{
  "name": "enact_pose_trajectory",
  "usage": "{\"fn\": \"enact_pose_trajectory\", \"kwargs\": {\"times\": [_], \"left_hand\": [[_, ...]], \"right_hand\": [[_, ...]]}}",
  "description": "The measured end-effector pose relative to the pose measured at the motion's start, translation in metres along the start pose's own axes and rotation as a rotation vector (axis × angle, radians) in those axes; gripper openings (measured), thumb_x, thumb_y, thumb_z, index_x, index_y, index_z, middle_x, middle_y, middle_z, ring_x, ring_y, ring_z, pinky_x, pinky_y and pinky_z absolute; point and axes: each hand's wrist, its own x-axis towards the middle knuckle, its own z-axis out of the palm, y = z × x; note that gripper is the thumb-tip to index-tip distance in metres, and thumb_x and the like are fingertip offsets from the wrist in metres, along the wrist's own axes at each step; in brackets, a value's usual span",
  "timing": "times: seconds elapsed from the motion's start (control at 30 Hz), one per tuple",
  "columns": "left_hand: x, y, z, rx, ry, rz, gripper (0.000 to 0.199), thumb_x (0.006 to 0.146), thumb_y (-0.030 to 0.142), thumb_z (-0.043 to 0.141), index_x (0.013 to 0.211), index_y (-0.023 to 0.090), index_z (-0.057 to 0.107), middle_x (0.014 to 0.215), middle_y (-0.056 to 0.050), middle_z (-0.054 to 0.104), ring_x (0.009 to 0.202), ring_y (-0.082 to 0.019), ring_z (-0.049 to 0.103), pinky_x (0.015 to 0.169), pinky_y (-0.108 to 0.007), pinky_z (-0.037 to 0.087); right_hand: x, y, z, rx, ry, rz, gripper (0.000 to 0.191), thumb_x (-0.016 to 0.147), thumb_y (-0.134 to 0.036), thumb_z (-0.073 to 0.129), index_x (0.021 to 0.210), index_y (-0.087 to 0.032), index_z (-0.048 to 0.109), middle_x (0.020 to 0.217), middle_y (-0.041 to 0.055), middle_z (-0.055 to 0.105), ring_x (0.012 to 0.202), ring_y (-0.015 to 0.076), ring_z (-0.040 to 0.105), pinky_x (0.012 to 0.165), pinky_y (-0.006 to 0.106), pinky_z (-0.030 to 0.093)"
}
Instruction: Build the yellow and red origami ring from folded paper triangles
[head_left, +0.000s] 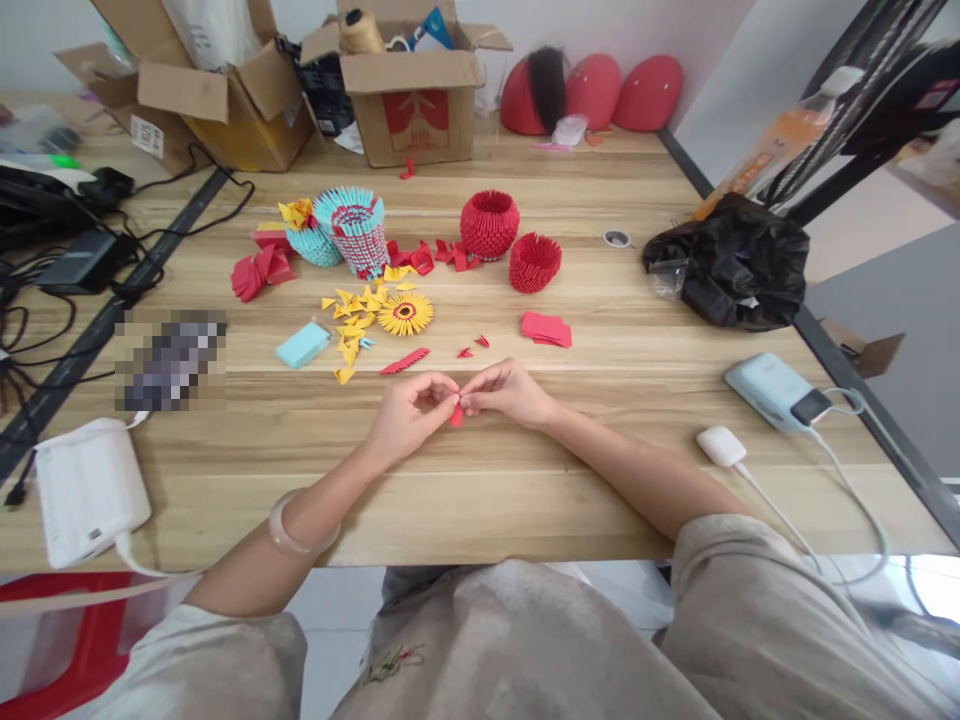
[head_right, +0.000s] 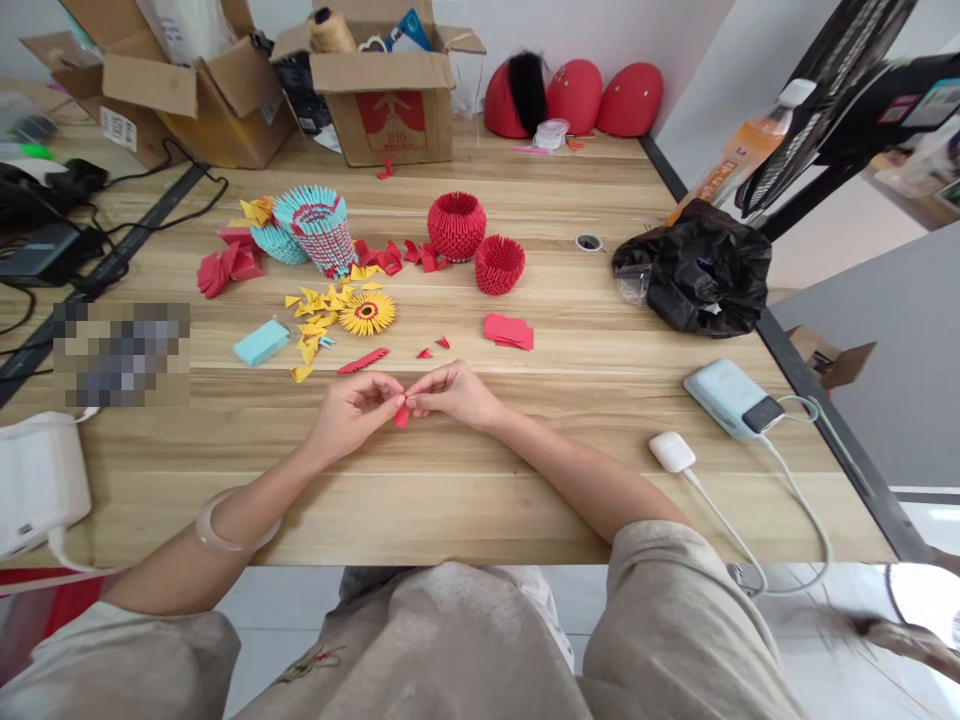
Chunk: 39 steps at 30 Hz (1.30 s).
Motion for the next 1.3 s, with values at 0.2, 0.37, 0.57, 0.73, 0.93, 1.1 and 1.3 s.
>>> {"fn": "enact_pose_trajectory", "kwargs": {"times": [0.2,0.37,0.57,0.73,0.93,1.1,1.3], "left_hand": [[0.004,-0.004,-0.002,-0.094,0.101,0.067,0.017,0.080,0.032,0.060,0.077,0.016,0.055,0.063,0.001,0.057,0.059,-0.010,0.055,0.061,-0.023,0.046],[0.004,-0.009,-0.002,0.007,0.138,0.016,0.021,0.079,0.034,0.060,0.085,0.015,0.066,0.076,-0.004,0.067,0.069,-0.016,0.061,0.065,-0.029,0.050],[0.004,-0.003,-0.004,-0.004,0.101,0.009,0.025,0.075,0.032,0.063,0.092,0.015,0.070,0.094,-0.008,0.072,0.087,-0.021,0.066,0.078,-0.036,0.053],[0.004,-0.001,-0.002,-0.125,0.078,-0.066,0.032,0.068,0.032,0.071,0.095,0.015,0.071,0.094,-0.008,0.072,0.085,-0.023,0.067,0.080,-0.040,0.054],[0.006,-0.009,-0.003,-0.276,0.136,-0.167,0.042,0.062,0.032,0.077,0.099,0.014,0.070,0.094,-0.010,0.072,0.090,-0.025,0.066,0.087,-0.044,0.052],[0.004,-0.007,0.000,-0.302,0.118,-0.172,0.042,0.061,0.032,0.077,0.099,0.015,0.070,0.092,-0.009,0.073,0.087,-0.024,0.067,0.085,-0.045,0.052],[0.004,-0.003,0.003,-0.229,0.125,-0.104,0.035,0.060,0.033,0.078,0.091,0.017,0.072,0.096,-0.008,0.072,0.086,-0.021,0.066,0.081,-0.040,0.054]], "right_hand": [[-0.007,0.004,0.009,-0.200,0.046,-0.298,0.010,0.070,-0.022,0.072,0.079,-0.017,0.072,0.080,0.0030,0.073,0.076,0.0134,0.068,0.078,0.028,0.054],[-0.011,0.007,0.010,-0.421,0.016,-0.438,0.010,0.076,-0.022,0.066,0.083,-0.020,0.073,0.088,0.0042,0.073,0.085,0.0157,0.068,0.083,0.029,0.053],[-0.007,0.009,0.006,-0.377,0.091,-0.399,0.010,0.077,-0.025,0.066,0.080,-0.019,0.073,0.084,0.0045,0.073,0.080,0.0148,0.068,0.079,0.029,0.054],[-0.005,0.010,0.005,-0.208,0.123,-0.335,0.011,0.074,-0.027,0.069,0.080,-0.018,0.072,0.080,0.0036,0.072,0.075,0.0139,0.068,0.076,0.028,0.055],[-0.004,0.008,0.003,-0.201,0.090,-0.383,0.015,0.071,-0.027,0.071,0.084,-0.019,0.073,0.089,0.0045,0.072,0.083,0.0141,0.067,0.080,0.028,0.054],[-0.004,0.008,0.005,-0.210,0.137,-0.390,0.013,0.068,-0.028,0.075,0.075,-0.019,0.072,0.079,0.0033,0.071,0.075,0.0133,0.066,0.074,0.027,0.055],[-0.004,0.008,0.011,-0.012,0.188,-0.246,0.028,0.059,-0.031,0.080,0.066,-0.017,0.056,0.063,-0.0026,0.064,0.060,0.0094,0.062,0.062,0.024,0.052]]}}
